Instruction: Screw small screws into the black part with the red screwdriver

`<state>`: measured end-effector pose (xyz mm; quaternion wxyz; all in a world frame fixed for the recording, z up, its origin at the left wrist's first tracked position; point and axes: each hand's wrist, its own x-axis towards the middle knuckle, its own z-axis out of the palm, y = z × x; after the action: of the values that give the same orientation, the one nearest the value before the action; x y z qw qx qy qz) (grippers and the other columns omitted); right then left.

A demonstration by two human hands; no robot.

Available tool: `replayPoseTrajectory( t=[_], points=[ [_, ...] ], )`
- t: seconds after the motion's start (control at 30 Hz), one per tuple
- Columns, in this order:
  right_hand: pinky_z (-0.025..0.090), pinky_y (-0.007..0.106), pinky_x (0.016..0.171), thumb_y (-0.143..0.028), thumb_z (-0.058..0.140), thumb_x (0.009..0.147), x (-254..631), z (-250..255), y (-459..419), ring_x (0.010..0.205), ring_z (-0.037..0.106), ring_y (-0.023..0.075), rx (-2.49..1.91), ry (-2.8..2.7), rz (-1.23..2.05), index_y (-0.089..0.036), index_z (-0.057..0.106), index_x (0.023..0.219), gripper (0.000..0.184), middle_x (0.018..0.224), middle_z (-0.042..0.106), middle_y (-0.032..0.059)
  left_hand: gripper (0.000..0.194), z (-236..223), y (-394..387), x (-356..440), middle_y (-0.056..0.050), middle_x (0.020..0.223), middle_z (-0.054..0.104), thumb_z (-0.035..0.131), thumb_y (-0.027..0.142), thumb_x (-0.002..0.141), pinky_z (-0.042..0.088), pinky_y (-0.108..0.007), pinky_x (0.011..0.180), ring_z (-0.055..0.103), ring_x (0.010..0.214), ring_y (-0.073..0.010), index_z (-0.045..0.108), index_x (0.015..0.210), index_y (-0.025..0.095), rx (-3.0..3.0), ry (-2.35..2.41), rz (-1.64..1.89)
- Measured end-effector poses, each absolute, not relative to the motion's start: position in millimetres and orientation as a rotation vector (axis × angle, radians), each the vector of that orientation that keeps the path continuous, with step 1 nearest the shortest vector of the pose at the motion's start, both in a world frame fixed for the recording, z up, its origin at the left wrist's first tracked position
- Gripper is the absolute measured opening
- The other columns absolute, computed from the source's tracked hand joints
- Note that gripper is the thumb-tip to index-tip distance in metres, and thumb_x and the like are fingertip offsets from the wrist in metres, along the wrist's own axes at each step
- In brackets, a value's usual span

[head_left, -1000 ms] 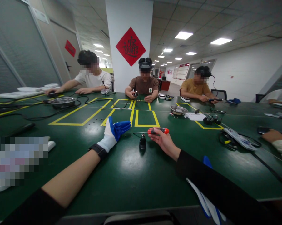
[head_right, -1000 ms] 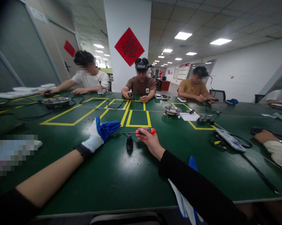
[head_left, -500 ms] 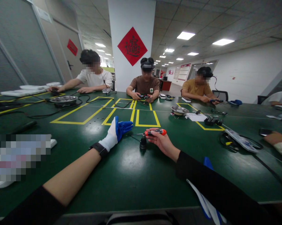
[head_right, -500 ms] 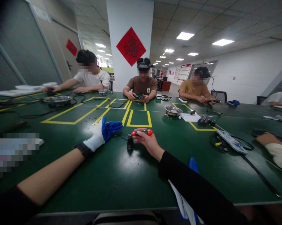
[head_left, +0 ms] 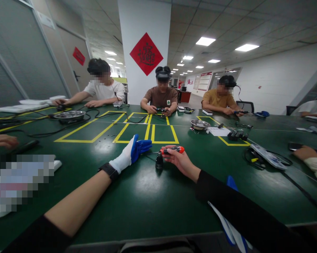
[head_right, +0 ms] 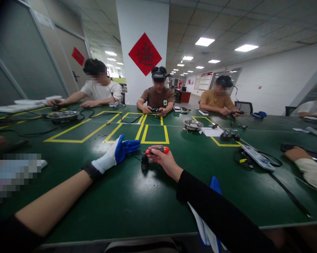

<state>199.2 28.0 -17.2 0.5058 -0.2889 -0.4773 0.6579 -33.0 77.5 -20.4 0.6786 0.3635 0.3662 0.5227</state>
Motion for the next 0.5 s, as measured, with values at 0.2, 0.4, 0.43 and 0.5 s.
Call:
replayPoseTrajectory(
  t=[0.2, 0.4, 0.43, 0.5],
  points=[
    [0.054, 0.030, 0.072, -0.025, 0.071, 0.075, 197.3, -16.6, 27.9, 0.082, 0.069, 0.0181, -0.690, -1.128, 1.585, -0.017, 0.067, 0.095, 0.022, 0.107, 0.071, 0.0096, 0.061, -26.4, 84.2, -34.7, -0.022, 0.119, 0.063, 0.038, 0.055, 0.090, 0.044, -0.044, 0.101, 0.059, 0.114, -0.0328, 0.068, 0.103, 0.004, 0.807, 0.801, 1.229],
    [0.052, 0.027, 0.068, -0.028, 0.069, 0.077, 201.7, -17.6, 30.6, 0.083, 0.070, 0.0183, -0.693, -1.038, 1.597, -0.017, 0.067, 0.094, 0.021, 0.108, 0.071, 0.0098, 0.045, -29.4, 82.0, -34.5, -0.021, 0.117, 0.065, 0.042, 0.042, 0.092, 0.045, -0.044, 0.100, 0.062, 0.110, -0.0296, 0.067, 0.105, 0.006, 0.902, 0.839, 1.299],
    [0.052, 0.027, 0.067, -0.028, 0.068, 0.077, 202.8, -17.8, 31.2, 0.082, 0.070, 0.0180, -0.690, -1.031, 1.596, -0.017, 0.067, 0.095, 0.021, 0.108, 0.070, 0.0097, 0.043, -28.9, 80.9, -34.9, -0.020, 0.116, 0.066, 0.043, 0.040, 0.092, 0.044, -0.044, 0.101, 0.062, 0.110, -0.0286, 0.067, 0.105, 0.007, 0.959, 0.872, 1.293],
    [0.052, 0.026, 0.067, -0.029, 0.067, 0.079, 204.6, -17.5, 31.9, 0.082, 0.069, 0.0172, -0.688, -1.023, 1.593, -0.016, 0.067, 0.095, 0.020, 0.109, 0.070, 0.0094, 0.036, -26.4, 77.7, -36.6, -0.017, 0.113, 0.068, 0.051, 0.038, 0.089, 0.040, -0.043, 0.105, 0.062, 0.111, -0.0274, 0.069, 0.101, 0.010, 1.054, 0.943, 1.279]
  ],
)
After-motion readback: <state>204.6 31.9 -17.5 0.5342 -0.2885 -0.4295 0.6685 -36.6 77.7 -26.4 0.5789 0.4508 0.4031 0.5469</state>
